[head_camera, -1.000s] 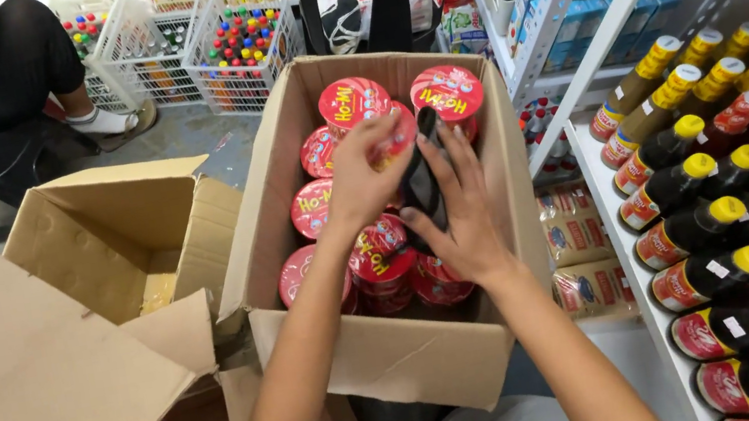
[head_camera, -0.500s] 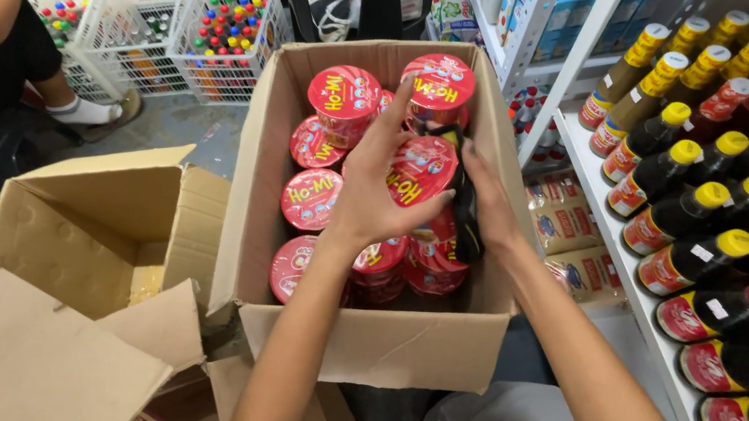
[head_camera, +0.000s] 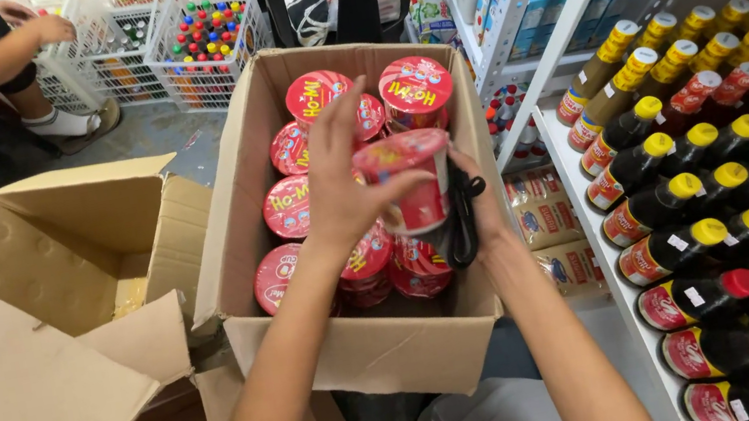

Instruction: The person takes instant noodle cups from a cardboard box and places them onto a white shelf. They use a dark cloth to wipe the lids of the cups before arranging them in rows alongside other noodle cups.

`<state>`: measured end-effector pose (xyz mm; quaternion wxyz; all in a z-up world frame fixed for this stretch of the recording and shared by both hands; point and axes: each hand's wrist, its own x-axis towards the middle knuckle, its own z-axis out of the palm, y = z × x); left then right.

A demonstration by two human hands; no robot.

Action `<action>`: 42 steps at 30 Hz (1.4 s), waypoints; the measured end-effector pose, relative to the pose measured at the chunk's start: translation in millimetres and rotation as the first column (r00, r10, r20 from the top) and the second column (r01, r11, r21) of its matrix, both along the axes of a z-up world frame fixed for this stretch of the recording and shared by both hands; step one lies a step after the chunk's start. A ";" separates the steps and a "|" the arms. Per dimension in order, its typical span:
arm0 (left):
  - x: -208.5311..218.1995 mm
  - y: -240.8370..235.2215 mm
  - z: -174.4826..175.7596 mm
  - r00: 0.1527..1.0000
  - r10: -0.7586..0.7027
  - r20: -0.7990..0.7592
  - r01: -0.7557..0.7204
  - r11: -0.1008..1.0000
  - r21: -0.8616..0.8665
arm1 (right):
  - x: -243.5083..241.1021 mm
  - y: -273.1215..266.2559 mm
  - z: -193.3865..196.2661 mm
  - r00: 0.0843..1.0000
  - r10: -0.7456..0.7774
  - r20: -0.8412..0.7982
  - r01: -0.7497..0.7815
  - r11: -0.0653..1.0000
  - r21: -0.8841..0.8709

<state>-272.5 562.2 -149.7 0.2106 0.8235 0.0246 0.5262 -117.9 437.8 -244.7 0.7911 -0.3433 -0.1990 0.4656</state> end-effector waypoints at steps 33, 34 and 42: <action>27.8 6.5 -42.8 0.930 -0.366 -0.031 0.322 0.853 -0.412 | -3.6 -13.0 -7.3 0.931 -0.248 0.266 0.252 0.968 0.021; 25.8 6.2 -38.5 0.930 -0.366 -0.029 0.323 0.852 -0.413 | -9.2 -14.8 0.8 0.931 -0.248 0.267 0.253 0.967 0.019; 10.5 7.1 -7.2 0.973 -0.207 -0.105 0.200 0.977 -0.071 | -31.0 -12.9 23.5 0.407 -0.671 0.619 0.686 0.672 0.277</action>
